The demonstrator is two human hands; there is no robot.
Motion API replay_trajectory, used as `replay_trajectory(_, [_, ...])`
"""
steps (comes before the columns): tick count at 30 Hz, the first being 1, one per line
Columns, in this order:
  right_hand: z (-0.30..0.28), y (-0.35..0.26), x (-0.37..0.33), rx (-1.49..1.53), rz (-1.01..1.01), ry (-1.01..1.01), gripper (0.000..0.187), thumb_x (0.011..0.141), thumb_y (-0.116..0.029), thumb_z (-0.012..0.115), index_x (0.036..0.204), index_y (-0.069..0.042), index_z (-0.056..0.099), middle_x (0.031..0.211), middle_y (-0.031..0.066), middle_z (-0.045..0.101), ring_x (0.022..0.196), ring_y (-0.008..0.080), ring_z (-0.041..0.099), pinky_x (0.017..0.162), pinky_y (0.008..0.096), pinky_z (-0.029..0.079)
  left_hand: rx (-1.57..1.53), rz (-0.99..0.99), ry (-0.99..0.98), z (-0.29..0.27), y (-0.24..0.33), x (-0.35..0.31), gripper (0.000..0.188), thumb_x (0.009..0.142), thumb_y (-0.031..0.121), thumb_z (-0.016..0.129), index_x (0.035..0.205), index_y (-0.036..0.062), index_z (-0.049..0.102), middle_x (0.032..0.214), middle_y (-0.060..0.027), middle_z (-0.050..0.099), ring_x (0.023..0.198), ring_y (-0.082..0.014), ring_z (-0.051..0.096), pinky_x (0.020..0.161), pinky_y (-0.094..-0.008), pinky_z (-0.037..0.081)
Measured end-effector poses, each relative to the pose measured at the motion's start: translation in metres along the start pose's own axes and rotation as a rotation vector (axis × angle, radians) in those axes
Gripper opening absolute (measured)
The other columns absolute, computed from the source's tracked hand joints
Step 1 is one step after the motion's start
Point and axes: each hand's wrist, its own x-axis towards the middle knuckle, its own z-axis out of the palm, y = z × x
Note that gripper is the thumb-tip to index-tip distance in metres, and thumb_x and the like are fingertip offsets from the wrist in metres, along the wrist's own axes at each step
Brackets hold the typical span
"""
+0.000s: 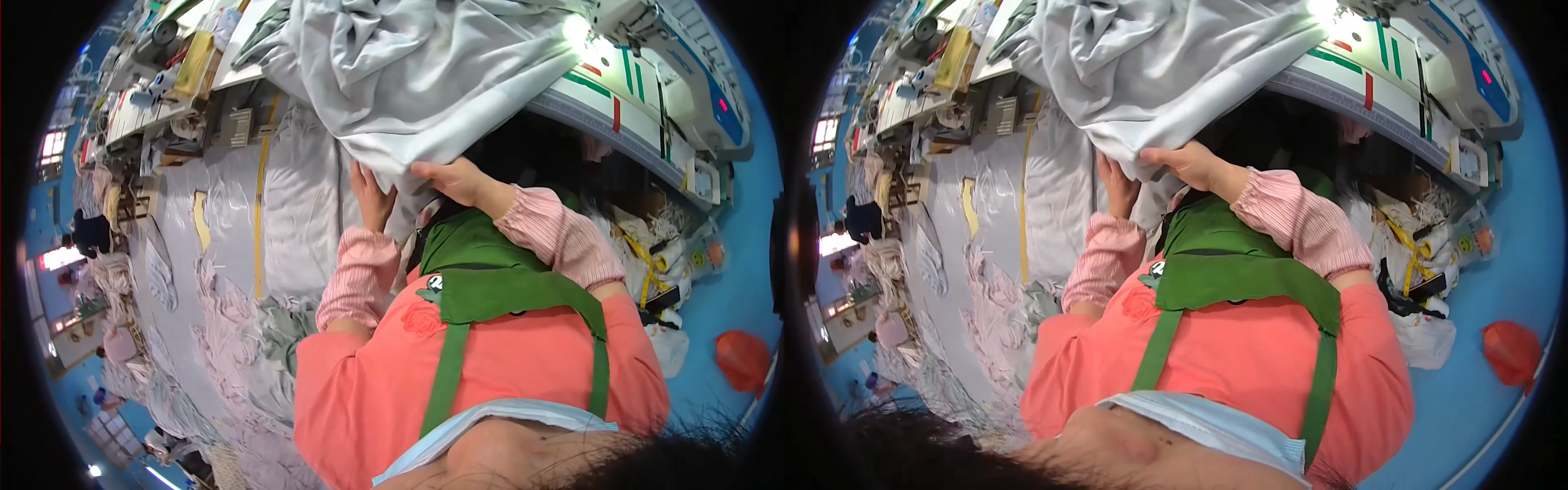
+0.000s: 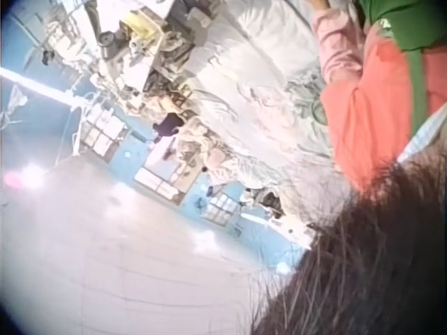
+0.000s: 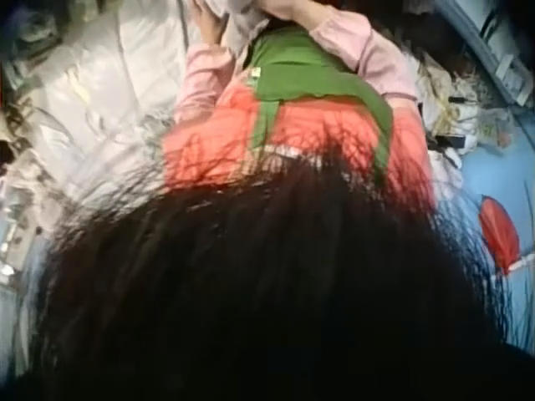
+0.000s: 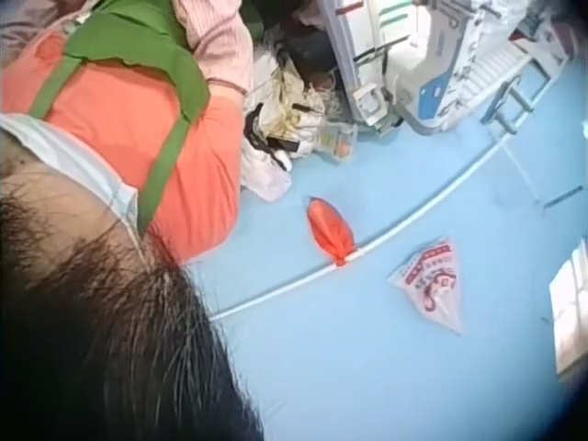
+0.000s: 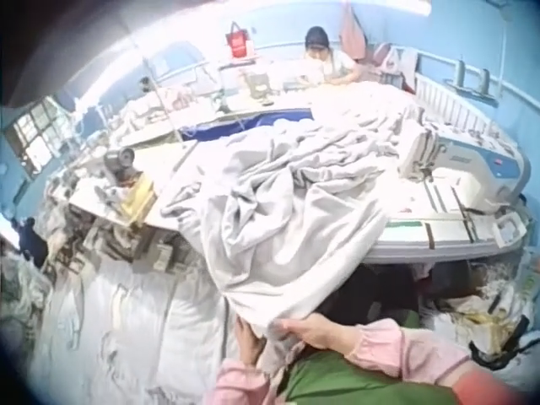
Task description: Using an industrial sewing machine to stitch fabric pieces together.
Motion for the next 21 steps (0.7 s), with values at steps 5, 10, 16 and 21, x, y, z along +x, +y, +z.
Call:
replay_trajectory(5, [0.017, -0.049, -0.029, 0.358, -0.094, -0.129, 0.04, 0.092, -0.022, 0.064, 0.126, -0.003, 0.055, 0.122, 0.0061, 0.062, 0.111, 0.0188, 0.059, 0.1, 0.0391, 0.045, -0.012, 0.005, 0.307, 0.01, 0.011, 0.037, 0.101, 0.066, 0.022, 0.083, 0.145, -0.0006, 0.023, 0.145, -0.028, 0.028, 0.132, -0.0456, 0.032, 0.108, -0.0498, 0.031])
replay_trajectory(10, [0.038, -0.095, -0.036, 0.308, -0.232, -0.244, 0.045, 0.093, -0.029, 0.063, 0.127, -0.002, 0.054, 0.124, 0.0077, 0.061, 0.113, 0.0196, 0.058, 0.102, 0.0405, 0.043, -0.338, -0.15, 0.625, 0.033, 0.005, 0.067, 0.051, 0.083, 0.015, 0.065, 0.128, -0.0028, 0.049, 0.13, -0.0211, 0.05, 0.121, -0.0353, 0.048, 0.102, -0.0432, 0.039])
replay_trajectory(16, [0.024, -0.124, -0.063, 0.468, -0.365, -0.479, 0.055, 0.098, -0.035, 0.052, 0.139, -0.001, 0.04, 0.135, 0.0122, 0.054, 0.124, 0.0248, 0.051, 0.108, 0.0451, 0.037, -0.139, -0.004, 0.482, -0.023, -0.039, 0.059, 0.037, 0.073, 0.0, 0.06, 0.111, 0.0, 0.059, 0.114, -0.0177, 0.061, 0.11, -0.032, 0.057, 0.095, -0.039, 0.044])
replay_trajectory(21, [0.011, -0.124, -0.106, 0.456, -0.482, -0.328, 0.052, 0.097, -0.035, 0.054, 0.137, -0.005, 0.043, 0.134, 0.0098, 0.055, 0.123, 0.0251, 0.052, 0.109, 0.0478, 0.035, -0.549, 0.005, 0.512, -0.146, -0.042, 0.047, 0.044, 0.069, -0.008, 0.044, 0.109, 0.0017, 0.058, 0.104, -0.0076, 0.058, 0.099, -0.0204, 0.057, 0.091, -0.0304, 0.044])
